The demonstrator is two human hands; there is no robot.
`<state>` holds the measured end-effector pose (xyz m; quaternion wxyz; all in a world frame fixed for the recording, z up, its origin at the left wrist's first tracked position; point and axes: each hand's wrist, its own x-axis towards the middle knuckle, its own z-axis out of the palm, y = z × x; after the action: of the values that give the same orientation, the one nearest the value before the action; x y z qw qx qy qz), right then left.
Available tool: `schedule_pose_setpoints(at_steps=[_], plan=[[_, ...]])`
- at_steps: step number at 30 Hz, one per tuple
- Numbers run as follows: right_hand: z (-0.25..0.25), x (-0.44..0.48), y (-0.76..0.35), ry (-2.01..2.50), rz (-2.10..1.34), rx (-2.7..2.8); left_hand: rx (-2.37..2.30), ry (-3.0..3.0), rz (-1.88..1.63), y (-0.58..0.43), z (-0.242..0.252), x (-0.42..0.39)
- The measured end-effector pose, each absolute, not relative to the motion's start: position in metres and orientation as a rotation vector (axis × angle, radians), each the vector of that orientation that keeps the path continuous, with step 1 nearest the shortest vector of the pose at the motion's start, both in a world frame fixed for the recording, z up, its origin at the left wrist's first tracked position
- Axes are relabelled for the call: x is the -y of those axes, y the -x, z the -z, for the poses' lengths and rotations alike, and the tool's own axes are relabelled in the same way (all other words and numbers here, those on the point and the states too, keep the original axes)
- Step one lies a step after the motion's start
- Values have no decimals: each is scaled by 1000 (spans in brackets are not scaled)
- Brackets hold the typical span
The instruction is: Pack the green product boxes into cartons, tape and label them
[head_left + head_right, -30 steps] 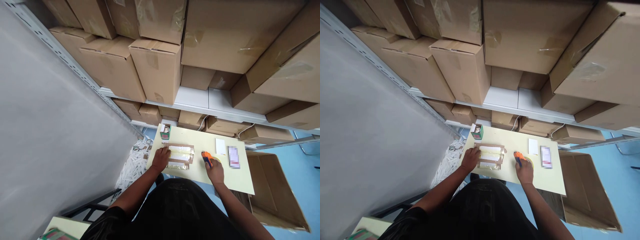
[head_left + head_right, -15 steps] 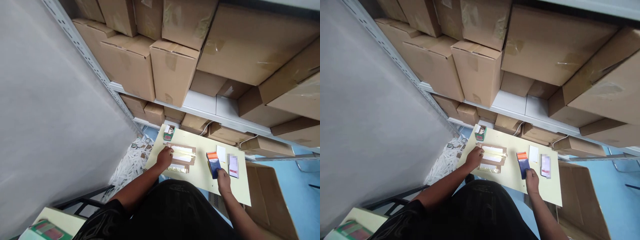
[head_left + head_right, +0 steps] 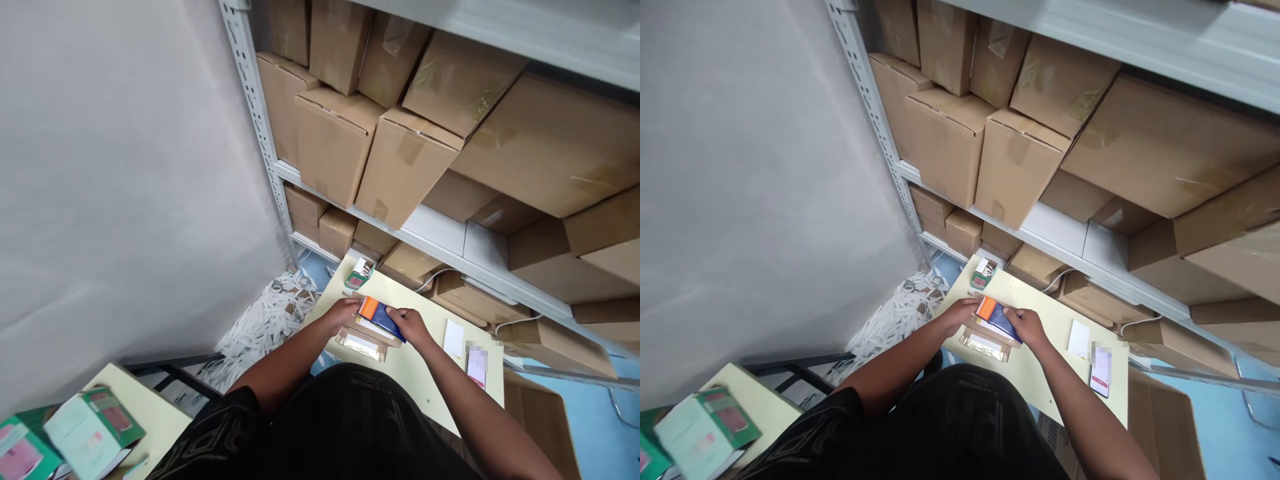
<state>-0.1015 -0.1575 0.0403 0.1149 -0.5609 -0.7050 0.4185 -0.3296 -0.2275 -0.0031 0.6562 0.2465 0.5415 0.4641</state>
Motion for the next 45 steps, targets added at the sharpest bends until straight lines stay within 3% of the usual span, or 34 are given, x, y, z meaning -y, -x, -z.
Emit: schedule_pose_setpoints(at_steps=[30,45], plan=[[-27,173,115,1466,-1407,1987,-869,-492,-1001,350,24,243],[-22,174,121,1364,-1386,2018,-825,-547,-933,357,11,240]])
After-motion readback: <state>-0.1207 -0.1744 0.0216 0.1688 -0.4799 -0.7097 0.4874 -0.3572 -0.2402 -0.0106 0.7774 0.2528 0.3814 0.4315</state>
